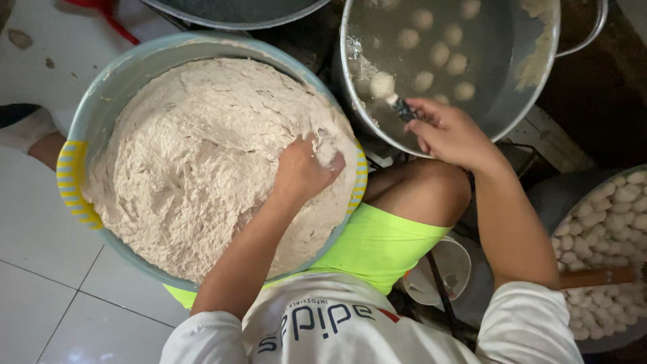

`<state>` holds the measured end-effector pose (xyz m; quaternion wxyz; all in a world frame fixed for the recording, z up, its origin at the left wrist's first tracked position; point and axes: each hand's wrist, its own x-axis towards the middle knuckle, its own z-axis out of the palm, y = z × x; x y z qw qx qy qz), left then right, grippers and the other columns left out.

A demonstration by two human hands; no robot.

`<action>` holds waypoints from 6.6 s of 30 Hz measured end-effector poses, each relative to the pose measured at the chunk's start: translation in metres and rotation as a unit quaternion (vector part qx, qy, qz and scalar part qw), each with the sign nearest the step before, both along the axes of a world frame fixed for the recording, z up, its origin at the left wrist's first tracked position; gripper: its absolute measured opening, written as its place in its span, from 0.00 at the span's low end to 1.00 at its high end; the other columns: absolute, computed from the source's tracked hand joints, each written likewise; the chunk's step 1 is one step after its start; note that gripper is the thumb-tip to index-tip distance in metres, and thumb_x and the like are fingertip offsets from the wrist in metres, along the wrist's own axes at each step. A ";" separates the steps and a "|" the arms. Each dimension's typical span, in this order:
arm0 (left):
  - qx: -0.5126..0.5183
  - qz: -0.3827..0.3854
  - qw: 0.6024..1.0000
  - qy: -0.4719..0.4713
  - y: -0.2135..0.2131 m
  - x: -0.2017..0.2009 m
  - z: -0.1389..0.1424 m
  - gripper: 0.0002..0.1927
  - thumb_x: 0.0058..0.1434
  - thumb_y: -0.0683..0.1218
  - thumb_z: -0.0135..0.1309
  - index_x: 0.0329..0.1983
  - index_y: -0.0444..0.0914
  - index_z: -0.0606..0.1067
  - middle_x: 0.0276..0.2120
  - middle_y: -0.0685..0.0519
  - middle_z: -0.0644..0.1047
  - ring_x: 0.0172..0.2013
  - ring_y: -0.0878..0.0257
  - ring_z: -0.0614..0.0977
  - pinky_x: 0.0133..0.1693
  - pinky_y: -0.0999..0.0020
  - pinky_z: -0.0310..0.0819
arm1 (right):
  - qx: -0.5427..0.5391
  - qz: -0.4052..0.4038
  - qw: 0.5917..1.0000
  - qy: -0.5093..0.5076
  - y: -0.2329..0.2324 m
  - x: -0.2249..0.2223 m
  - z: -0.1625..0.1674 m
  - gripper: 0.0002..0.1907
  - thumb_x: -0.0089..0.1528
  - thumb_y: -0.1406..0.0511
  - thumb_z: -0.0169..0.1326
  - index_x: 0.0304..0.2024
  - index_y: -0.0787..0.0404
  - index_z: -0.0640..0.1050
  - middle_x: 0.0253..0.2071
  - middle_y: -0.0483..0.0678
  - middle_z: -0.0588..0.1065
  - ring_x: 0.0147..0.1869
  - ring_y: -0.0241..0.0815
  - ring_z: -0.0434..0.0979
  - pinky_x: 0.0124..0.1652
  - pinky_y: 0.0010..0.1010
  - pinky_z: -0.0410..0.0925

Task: The person scoops dough from a large basin using a small spoon and drops it into a pot of boiling water. The person repeats this process continuously, forming small dough balls that cook in the water.

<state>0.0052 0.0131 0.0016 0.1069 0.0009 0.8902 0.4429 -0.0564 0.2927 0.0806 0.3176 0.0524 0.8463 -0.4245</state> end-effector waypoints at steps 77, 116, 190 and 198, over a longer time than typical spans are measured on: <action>0.043 0.118 0.983 0.133 0.030 0.002 -0.001 0.30 0.50 0.57 0.71 0.41 0.26 0.79 0.37 0.29 0.76 0.33 0.35 0.81 0.35 0.49 0.78 | 0.080 -0.002 0.988 0.132 0.001 0.018 0.019 0.23 0.67 0.68 0.54 0.66 0.59 0.73 0.54 0.52 0.79 0.55 0.41 0.80 0.49 0.31 0.71; -0.010 0.136 0.959 -0.249 -0.002 -0.162 -0.007 0.30 0.72 0.60 0.35 0.47 0.30 0.77 0.49 0.34 0.78 0.52 0.41 0.81 0.54 0.51 0.73 | 0.143 -0.029 0.972 0.187 0.023 -0.009 -0.005 0.25 0.67 0.67 0.55 0.67 0.63 0.74 0.52 0.56 0.80 0.52 0.44 0.80 0.50 0.33 0.70; 0.063 0.049 0.996 0.037 0.031 -0.004 -0.004 0.18 0.58 0.53 0.70 0.35 0.34 0.78 0.26 0.41 0.79 0.28 0.46 0.83 0.32 0.55 0.76 | -0.073 0.095 0.993 0.011 -0.049 0.075 0.040 0.25 0.66 0.69 0.52 0.67 0.63 0.71 0.43 0.47 0.81 0.42 0.35 0.80 0.41 0.26 0.72; -0.025 -0.072 0.988 0.131 0.001 -0.019 -0.017 0.33 0.46 0.55 0.69 0.50 0.30 0.78 0.32 0.37 0.79 0.37 0.40 0.81 0.40 0.50 0.77 | -0.014 -0.010 1.000 0.012 -0.013 0.024 0.023 0.29 0.65 0.68 0.53 0.70 0.57 0.69 0.44 0.48 0.79 0.37 0.37 0.76 0.37 0.29 0.70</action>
